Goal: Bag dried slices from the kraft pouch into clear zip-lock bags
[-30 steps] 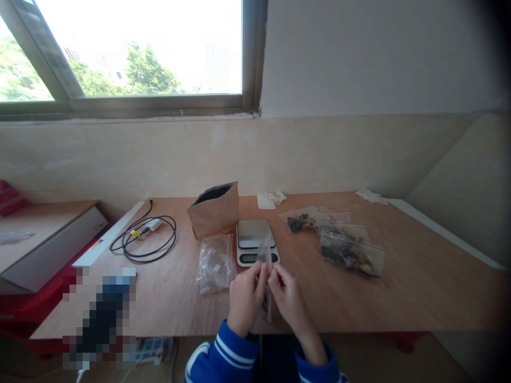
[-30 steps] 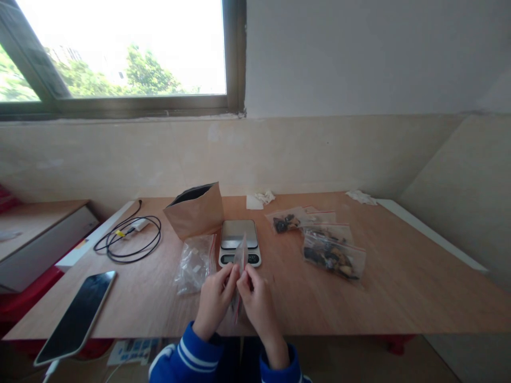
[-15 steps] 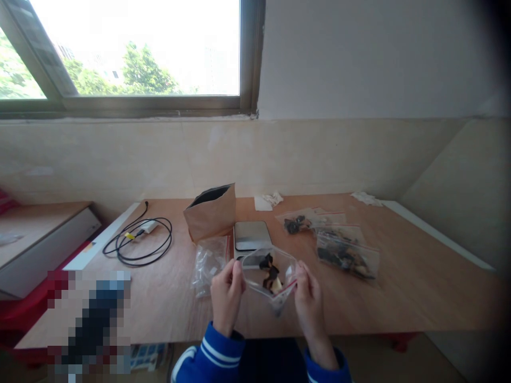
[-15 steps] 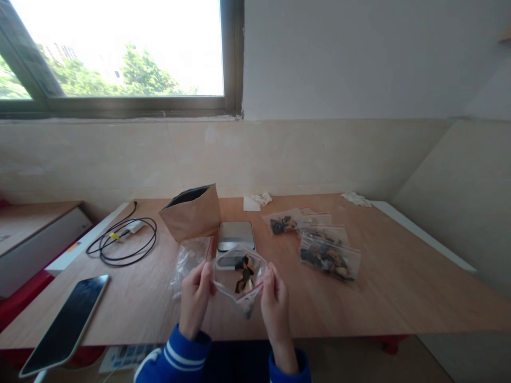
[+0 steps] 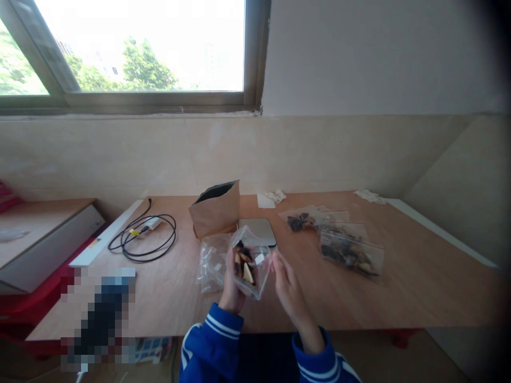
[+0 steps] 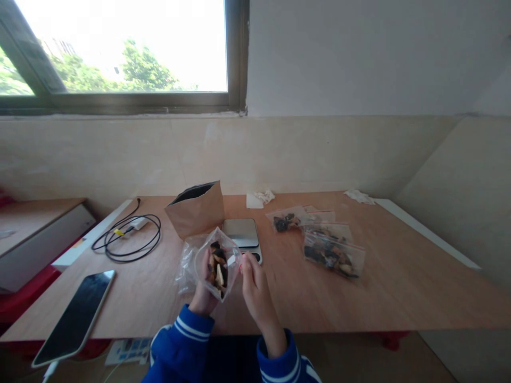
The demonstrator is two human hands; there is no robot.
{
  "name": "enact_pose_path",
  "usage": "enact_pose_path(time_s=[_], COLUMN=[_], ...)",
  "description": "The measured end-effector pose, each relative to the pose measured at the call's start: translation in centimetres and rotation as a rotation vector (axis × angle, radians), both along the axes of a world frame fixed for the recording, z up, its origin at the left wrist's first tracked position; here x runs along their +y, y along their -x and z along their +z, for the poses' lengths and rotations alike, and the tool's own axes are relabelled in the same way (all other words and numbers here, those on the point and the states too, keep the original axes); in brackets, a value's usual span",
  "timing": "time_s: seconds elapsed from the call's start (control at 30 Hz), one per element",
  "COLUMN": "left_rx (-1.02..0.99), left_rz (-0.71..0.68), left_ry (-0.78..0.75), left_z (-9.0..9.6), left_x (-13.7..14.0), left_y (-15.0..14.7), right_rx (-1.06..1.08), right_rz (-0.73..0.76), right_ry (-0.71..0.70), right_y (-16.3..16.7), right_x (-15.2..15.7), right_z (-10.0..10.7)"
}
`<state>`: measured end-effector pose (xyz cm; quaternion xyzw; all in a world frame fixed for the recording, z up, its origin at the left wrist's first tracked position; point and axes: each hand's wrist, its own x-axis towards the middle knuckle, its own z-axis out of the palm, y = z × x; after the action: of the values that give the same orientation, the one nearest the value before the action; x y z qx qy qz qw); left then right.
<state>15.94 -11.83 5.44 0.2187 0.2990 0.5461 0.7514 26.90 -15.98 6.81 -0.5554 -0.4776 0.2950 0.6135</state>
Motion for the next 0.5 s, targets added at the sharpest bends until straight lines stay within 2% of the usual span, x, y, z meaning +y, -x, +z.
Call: enact_pose_path(time_s=[0.07, 0.17, 0.27, 0.37, 0.43, 0.5], left_rx=[0.074, 0.133, 0.102, 0.087, 0.137, 0.199], left_rz=[0.035, 0.063, 0.079, 0.213, 0.294, 0.317], left_ry=[0.015, 0.005, -0.035, -0.042, -0.042, -0.067], left_z=[0.4, -0.2, -1.7, -3.0, -3.8, -4.4], left_x=[1.2, 3.0, 4.4, 5.2, 5.4, 5.5], left_y=[1.1, 2.3, 2.6, 2.4, 2.4, 2.4], right_rx=[-0.101, -0.148, -0.258, -0.504, -0.676, -0.811], right_rz=[0.023, 0.014, 0.255, 0.469, 0.509, 0.512], right_ry=[-0.079, -0.21, -0.21, -0.115, -0.07, -0.028], right_y=[-0.1, 0.1, 0.9, 2.2, 3.1, 4.0], right_x=[-0.1, 0.0, 1.5, 4.3, 6.4, 8.1], right_z=[1.2, 3.5, 5.1, 5.0, 4.2, 3.2])
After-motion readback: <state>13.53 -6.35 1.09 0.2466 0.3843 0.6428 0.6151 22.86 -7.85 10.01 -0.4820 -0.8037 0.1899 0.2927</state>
